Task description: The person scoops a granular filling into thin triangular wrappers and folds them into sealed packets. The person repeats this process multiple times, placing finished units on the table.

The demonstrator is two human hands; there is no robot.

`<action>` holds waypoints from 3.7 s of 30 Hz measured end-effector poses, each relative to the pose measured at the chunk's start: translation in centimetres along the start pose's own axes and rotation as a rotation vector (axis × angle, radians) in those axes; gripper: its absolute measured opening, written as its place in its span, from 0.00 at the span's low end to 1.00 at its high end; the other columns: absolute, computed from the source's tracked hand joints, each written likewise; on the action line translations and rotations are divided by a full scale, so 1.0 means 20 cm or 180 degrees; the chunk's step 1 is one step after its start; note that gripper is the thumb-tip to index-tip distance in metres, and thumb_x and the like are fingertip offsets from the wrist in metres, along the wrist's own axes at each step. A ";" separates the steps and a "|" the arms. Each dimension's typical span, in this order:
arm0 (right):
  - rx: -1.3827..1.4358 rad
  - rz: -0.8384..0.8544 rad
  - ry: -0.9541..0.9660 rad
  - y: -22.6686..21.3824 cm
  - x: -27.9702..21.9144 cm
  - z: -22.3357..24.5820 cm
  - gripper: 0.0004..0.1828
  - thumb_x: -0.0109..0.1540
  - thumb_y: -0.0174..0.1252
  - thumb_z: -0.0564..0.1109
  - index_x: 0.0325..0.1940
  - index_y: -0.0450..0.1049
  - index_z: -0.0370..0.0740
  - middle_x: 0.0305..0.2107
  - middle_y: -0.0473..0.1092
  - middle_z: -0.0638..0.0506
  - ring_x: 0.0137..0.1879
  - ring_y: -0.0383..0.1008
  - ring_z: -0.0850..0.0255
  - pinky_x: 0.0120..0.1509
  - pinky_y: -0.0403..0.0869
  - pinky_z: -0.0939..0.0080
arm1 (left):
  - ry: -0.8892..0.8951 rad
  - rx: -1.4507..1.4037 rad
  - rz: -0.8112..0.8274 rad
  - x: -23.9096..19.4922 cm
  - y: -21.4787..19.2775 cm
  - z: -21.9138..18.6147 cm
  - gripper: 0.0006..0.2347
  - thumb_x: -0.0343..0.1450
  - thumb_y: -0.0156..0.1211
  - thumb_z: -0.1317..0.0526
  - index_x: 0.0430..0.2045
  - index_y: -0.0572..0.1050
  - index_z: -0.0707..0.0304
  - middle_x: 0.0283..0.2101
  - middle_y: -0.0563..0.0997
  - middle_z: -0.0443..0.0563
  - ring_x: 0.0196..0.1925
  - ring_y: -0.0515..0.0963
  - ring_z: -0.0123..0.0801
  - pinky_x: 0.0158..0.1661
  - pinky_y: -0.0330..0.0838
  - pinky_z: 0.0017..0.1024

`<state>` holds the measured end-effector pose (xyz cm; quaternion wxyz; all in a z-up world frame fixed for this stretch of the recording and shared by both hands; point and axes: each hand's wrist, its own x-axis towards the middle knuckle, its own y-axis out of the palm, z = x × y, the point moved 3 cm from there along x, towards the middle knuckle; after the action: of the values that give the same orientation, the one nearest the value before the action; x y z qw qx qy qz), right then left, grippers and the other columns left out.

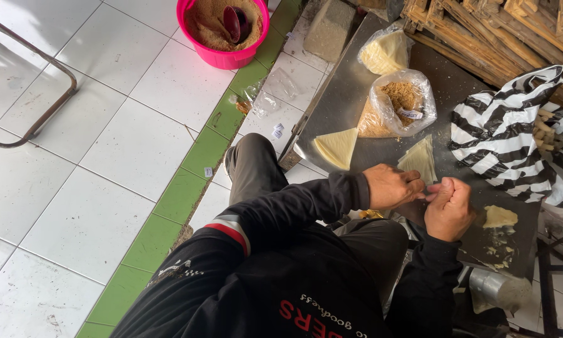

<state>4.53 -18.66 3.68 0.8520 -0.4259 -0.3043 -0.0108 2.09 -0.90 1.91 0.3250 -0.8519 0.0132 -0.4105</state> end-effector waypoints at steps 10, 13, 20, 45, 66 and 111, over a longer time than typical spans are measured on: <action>-0.0359 -0.0208 -0.0842 -0.05 0.04 0.11 0.05 0.70 0.62 0.35 0.50 0.76 0.35 0.50 0.76 0.46 0.57 0.77 0.49 0.59 0.76 0.52 | 0.0072 0.0053 -0.0231 0.00 -0.01 -0.01 0.10 0.74 0.58 0.58 0.39 0.77 0.68 0.38 0.79 0.55 0.31 0.84 0.42 0.34 0.80 0.35; -0.0389 -0.0212 -0.0778 -0.05 0.04 0.12 0.05 0.70 0.64 0.37 0.50 0.77 0.36 0.48 0.75 0.46 0.55 0.77 0.49 0.58 0.75 0.52 | 0.0092 -0.0001 -0.0247 0.00 -0.05 -0.01 0.10 0.72 0.59 0.59 0.37 0.77 0.68 0.36 0.79 0.55 0.31 0.84 0.42 0.33 0.80 0.35; -0.0227 0.0169 -0.0327 -0.01 0.05 0.09 0.06 0.71 0.63 0.41 0.49 0.77 0.37 0.49 0.75 0.47 0.49 0.77 0.51 0.52 0.75 0.54 | -0.0006 0.0116 -0.0203 0.01 -0.09 -0.04 0.10 0.72 0.58 0.58 0.35 0.77 0.68 0.33 0.81 0.54 0.28 0.84 0.42 0.30 0.79 0.36; -0.0622 0.0159 -0.0542 0.01 0.03 0.02 0.14 0.71 0.67 0.45 0.35 0.73 0.36 0.48 0.78 0.49 0.48 0.77 0.51 0.49 0.73 0.51 | 0.0024 0.0071 -0.0270 0.00 0.01 0.02 0.18 0.76 0.53 0.51 0.48 0.76 0.70 0.36 0.83 0.53 0.28 0.85 0.38 0.28 0.79 0.33; -0.0559 -0.0041 -0.0841 -0.01 0.05 0.09 0.10 0.75 0.61 0.41 0.41 0.73 0.33 0.46 0.76 0.44 0.54 0.77 0.44 0.55 0.75 0.48 | 0.0077 0.0332 -0.0239 0.01 -0.03 -0.01 0.06 0.68 0.62 0.61 0.34 0.78 0.60 0.37 0.80 0.47 0.41 0.84 0.38 0.41 0.78 0.35; -0.0210 0.1239 -0.0929 0.34 0.77 0.21 0.08 0.64 0.70 0.45 0.39 0.79 0.38 0.35 0.70 0.47 0.44 0.73 0.51 0.54 0.71 0.50 | -0.0276 0.0598 -0.0030 0.09 -0.20 -0.07 0.12 0.69 0.69 0.57 0.37 0.80 0.67 0.46 0.78 0.54 0.52 0.76 0.44 0.52 0.68 0.40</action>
<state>16.70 -7.54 8.85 0.7707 -0.5011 -0.3359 0.2052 1.21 0.91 5.98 0.4018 -0.8346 -0.0434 -0.3743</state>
